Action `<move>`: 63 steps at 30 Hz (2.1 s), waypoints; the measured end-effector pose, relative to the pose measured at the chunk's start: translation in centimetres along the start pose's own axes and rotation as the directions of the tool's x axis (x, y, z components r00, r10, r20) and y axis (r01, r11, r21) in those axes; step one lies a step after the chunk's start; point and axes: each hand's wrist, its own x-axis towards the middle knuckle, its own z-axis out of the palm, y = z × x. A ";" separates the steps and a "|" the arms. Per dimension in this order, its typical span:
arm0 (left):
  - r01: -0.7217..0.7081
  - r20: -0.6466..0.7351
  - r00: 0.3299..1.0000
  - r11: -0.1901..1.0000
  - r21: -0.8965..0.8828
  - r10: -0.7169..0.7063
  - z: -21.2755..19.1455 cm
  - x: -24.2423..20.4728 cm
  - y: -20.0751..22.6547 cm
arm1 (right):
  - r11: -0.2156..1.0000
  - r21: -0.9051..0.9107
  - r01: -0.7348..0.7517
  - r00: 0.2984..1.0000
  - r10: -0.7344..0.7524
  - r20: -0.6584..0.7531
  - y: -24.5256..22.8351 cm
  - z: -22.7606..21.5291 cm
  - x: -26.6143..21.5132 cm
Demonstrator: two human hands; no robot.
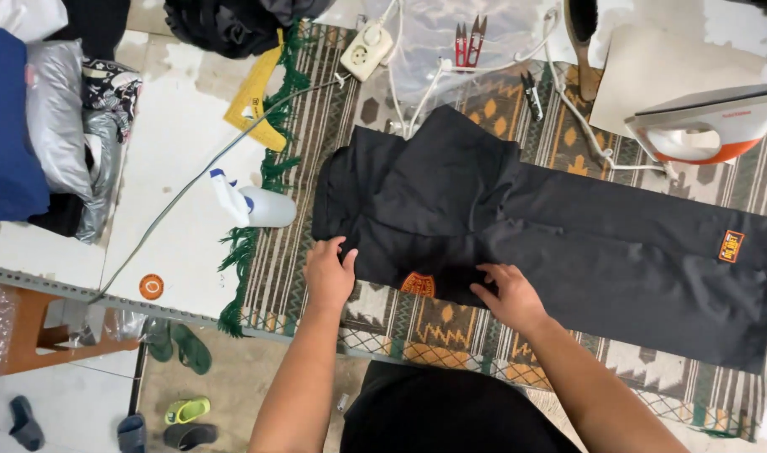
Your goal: The person irons a black garment laid on a patterned mat, repeatedly smoothing and folding sections while using an electric iron. The person also uses a small blade to trim loose threads from the garment during the process.
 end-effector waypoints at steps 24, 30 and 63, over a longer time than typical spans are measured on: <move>-0.246 -0.017 0.969 0.966 -0.082 0.245 -6.4 4.3 6.1 | 0.697 0.243 -0.675 0.680 0.715 -0.160 2.5 -3.3 10.2; -0.104 0.187 0.973 0.981 -0.163 0.134 -3.1 13.2 15.1 | 0.654 0.192 -0.732 0.648 0.755 -0.102 2.7 -5.7 20.4; -0.028 0.337 0.872 0.723 -0.690 0.355 -6.7 4.6 13.4 | 0.242 0.953 -0.184 0.887 0.459 0.054 -4.1 -12.7 11.1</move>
